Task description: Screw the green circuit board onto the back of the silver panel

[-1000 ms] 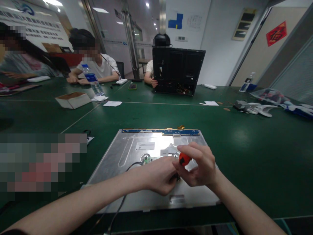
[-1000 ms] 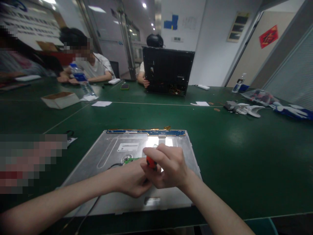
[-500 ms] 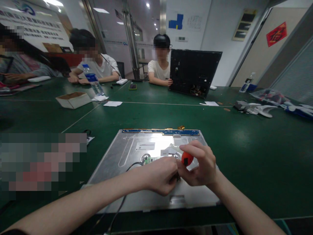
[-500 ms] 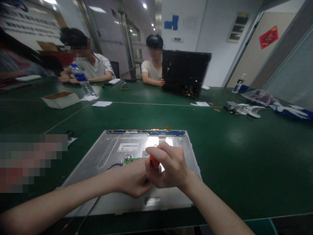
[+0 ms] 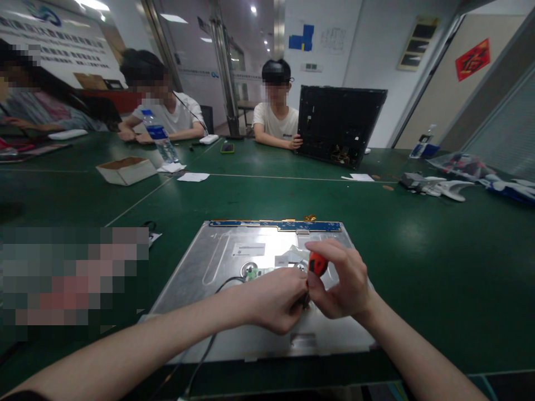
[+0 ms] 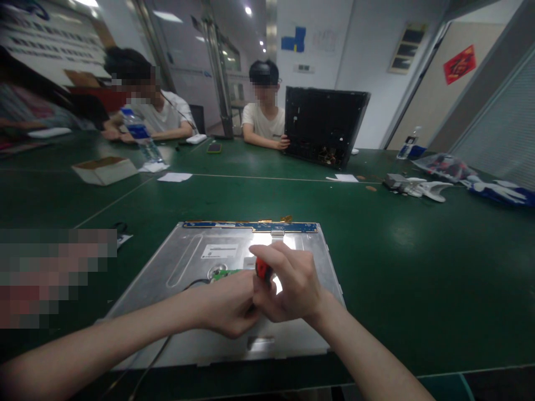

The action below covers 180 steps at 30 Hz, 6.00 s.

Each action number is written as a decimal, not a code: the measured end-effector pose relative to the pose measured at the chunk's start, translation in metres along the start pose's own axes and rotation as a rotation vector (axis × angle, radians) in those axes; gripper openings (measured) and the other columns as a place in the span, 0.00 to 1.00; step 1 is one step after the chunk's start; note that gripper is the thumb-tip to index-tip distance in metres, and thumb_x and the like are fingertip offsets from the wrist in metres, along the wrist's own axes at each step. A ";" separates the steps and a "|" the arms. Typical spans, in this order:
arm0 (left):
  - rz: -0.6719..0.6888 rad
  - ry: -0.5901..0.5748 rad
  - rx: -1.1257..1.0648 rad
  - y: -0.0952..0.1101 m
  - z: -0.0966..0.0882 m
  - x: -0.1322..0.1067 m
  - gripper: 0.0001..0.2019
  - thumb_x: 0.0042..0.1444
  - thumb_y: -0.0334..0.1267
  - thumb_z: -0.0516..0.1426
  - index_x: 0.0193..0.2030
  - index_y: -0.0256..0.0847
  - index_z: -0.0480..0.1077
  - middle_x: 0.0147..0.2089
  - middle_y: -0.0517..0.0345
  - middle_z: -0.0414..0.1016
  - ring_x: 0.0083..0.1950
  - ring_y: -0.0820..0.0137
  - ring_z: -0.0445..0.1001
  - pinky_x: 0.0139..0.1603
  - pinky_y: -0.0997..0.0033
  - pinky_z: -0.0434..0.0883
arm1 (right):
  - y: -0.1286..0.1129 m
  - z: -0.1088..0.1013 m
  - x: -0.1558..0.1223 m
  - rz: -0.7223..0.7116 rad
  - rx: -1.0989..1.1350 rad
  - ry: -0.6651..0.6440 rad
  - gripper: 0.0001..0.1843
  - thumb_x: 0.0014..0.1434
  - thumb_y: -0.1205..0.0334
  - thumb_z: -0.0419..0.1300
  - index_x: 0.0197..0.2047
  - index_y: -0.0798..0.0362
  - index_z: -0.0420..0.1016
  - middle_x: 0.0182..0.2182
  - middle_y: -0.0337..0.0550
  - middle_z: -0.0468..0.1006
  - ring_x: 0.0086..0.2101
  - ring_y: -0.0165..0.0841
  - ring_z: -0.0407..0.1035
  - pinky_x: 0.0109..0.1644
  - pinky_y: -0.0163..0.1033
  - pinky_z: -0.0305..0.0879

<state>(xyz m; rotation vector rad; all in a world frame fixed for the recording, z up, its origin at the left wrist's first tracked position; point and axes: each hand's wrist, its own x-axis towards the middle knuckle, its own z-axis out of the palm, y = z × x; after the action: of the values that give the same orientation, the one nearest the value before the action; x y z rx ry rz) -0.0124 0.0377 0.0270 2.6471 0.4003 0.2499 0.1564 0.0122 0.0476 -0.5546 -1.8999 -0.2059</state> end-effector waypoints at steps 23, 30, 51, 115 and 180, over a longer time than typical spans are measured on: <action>0.041 -0.009 0.044 -0.003 0.000 0.000 0.10 0.46 0.24 0.57 0.24 0.40 0.59 0.23 0.62 0.63 0.24 0.73 0.61 0.23 0.74 0.63 | 0.000 0.003 -0.001 -0.007 -0.071 0.029 0.18 0.60 0.66 0.55 0.54 0.53 0.65 0.23 0.33 0.69 0.21 0.29 0.63 0.22 0.34 0.58; 0.020 -0.032 0.082 -0.006 0.004 -0.001 0.06 0.48 0.25 0.57 0.26 0.38 0.63 0.25 0.59 0.67 0.24 0.71 0.65 0.23 0.74 0.64 | 0.000 0.002 0.001 -0.014 -0.049 -0.001 0.14 0.62 0.64 0.57 0.52 0.52 0.65 0.21 0.31 0.66 0.19 0.28 0.61 0.21 0.34 0.55; 0.014 -0.043 0.116 -0.003 0.002 0.000 0.07 0.47 0.25 0.56 0.25 0.39 0.62 0.24 0.60 0.66 0.25 0.71 0.63 0.25 0.73 0.64 | 0.001 0.003 0.000 -0.012 -0.004 0.002 0.15 0.62 0.65 0.58 0.53 0.54 0.65 0.22 0.31 0.67 0.20 0.27 0.62 0.23 0.33 0.57; 0.014 -0.017 -0.017 -0.003 0.001 0.000 0.08 0.47 0.24 0.56 0.25 0.39 0.63 0.25 0.59 0.68 0.25 0.71 0.66 0.26 0.73 0.67 | 0.000 -0.001 0.000 0.002 0.049 -0.047 0.22 0.59 0.63 0.51 0.57 0.56 0.65 0.26 0.38 0.71 0.24 0.32 0.66 0.25 0.37 0.61; 0.015 -0.007 0.059 -0.002 0.001 0.000 0.09 0.45 0.24 0.57 0.23 0.39 0.61 0.22 0.60 0.65 0.23 0.72 0.62 0.22 0.74 0.62 | -0.004 -0.001 0.002 0.004 -0.031 -0.013 0.17 0.61 0.65 0.52 0.54 0.54 0.65 0.27 0.38 0.74 0.26 0.32 0.71 0.25 0.35 0.65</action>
<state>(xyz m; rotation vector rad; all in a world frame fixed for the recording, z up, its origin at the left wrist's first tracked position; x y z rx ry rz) -0.0122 0.0389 0.0255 2.7091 0.3916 0.2367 0.1549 0.0087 0.0503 -0.5823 -1.9108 -0.2296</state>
